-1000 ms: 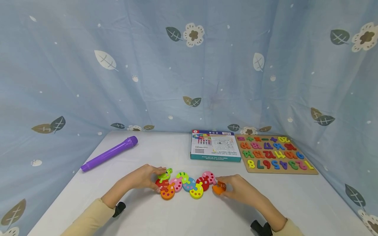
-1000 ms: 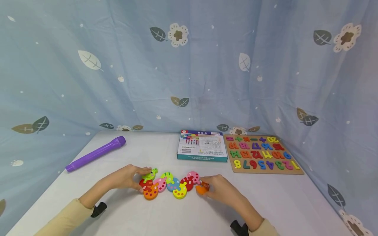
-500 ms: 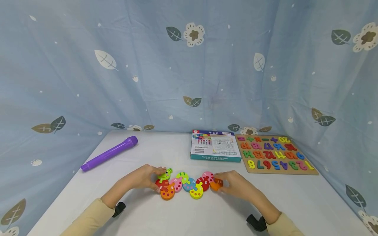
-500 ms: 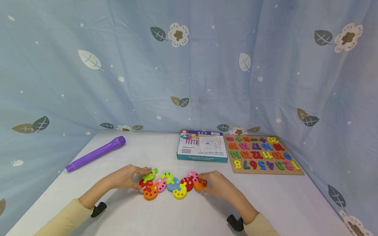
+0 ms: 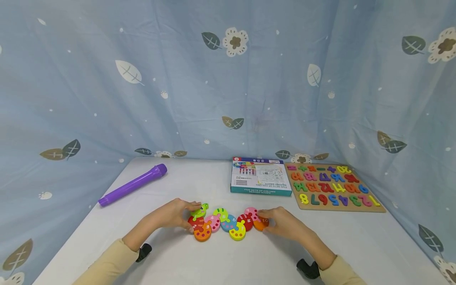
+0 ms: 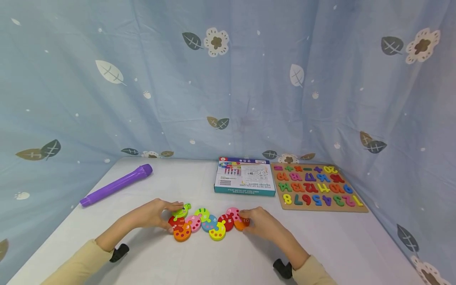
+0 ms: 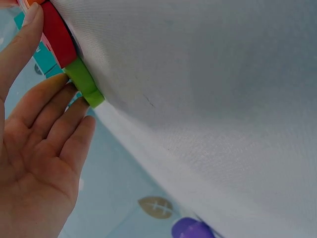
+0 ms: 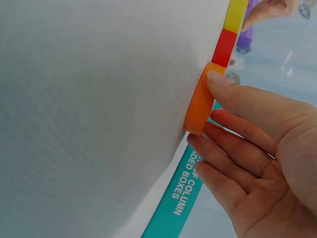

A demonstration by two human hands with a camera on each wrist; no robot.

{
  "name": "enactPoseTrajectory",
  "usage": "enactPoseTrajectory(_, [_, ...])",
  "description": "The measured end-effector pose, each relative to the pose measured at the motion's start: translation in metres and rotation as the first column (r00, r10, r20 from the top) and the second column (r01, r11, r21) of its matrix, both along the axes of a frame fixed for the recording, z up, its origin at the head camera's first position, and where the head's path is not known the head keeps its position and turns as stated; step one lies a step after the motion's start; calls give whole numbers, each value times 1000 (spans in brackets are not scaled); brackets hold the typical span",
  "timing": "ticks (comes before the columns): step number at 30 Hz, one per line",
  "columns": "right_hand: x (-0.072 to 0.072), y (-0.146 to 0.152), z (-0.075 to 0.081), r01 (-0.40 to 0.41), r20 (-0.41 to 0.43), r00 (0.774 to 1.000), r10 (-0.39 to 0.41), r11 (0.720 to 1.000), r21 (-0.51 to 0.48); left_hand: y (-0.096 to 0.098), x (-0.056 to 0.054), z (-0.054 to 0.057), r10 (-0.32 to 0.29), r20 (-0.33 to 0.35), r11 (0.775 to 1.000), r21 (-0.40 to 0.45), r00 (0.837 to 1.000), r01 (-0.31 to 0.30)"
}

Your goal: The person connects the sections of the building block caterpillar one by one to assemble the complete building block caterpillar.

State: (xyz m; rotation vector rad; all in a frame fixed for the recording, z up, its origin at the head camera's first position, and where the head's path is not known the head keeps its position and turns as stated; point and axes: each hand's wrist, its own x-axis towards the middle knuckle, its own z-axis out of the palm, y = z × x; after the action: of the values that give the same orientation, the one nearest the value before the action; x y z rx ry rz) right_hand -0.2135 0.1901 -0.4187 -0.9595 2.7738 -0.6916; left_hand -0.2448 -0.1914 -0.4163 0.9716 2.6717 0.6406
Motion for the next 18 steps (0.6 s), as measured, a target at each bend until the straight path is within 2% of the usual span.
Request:
enactPoseTrajectory(10, [-3,-6,0,-62,9,998,62,998,-3,-1,-1,-1,-9,7,1000,1,1000,9])
enactPoseTrajectory(18, [-1,0,-3,-45,18,999,45,999,-7,2,-4,-6,-34,4,999,26,999,34])
